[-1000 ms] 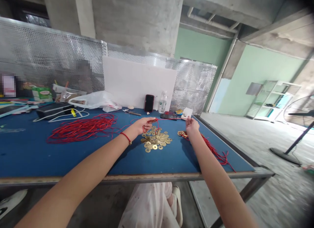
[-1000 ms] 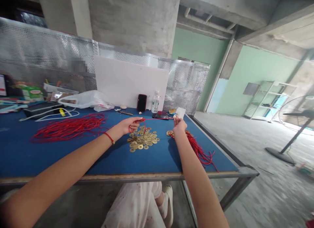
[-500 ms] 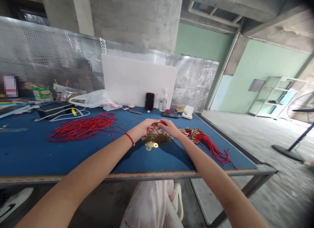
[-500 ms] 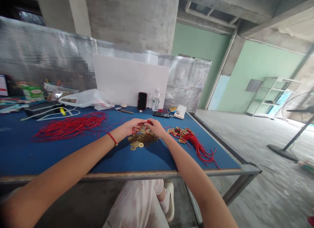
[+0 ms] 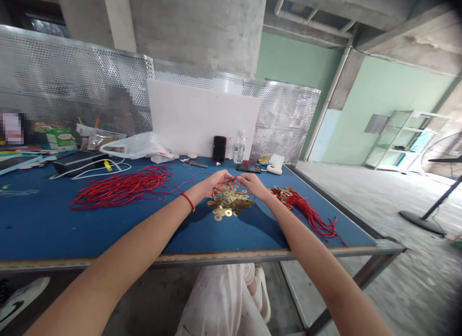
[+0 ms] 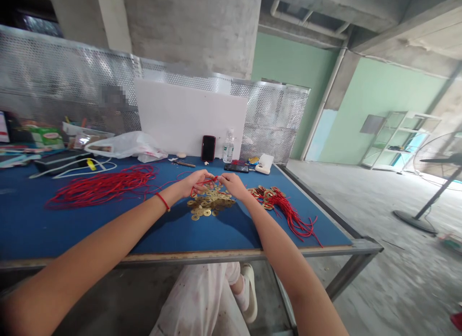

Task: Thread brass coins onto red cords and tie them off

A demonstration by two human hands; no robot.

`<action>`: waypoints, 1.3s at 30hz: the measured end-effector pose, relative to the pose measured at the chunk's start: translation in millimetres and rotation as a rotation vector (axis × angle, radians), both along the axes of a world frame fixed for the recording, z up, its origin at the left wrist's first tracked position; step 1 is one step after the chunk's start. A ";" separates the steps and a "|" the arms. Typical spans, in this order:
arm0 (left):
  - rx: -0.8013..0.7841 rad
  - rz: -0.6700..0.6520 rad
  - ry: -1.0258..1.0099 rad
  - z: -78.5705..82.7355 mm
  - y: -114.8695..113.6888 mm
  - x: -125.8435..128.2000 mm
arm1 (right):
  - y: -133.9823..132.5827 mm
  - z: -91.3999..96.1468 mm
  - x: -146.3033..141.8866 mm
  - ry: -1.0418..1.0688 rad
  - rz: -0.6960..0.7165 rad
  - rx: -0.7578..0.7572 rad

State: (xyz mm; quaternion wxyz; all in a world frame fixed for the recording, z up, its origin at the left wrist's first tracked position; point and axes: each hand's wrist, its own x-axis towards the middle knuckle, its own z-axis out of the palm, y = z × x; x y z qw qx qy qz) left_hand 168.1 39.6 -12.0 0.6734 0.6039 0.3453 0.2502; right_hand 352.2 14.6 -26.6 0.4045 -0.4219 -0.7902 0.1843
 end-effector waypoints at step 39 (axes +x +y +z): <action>0.301 0.011 -0.017 -6.7 -13.1 6.4 | -4.4 10.7 7.5 0.036 0.115 -0.049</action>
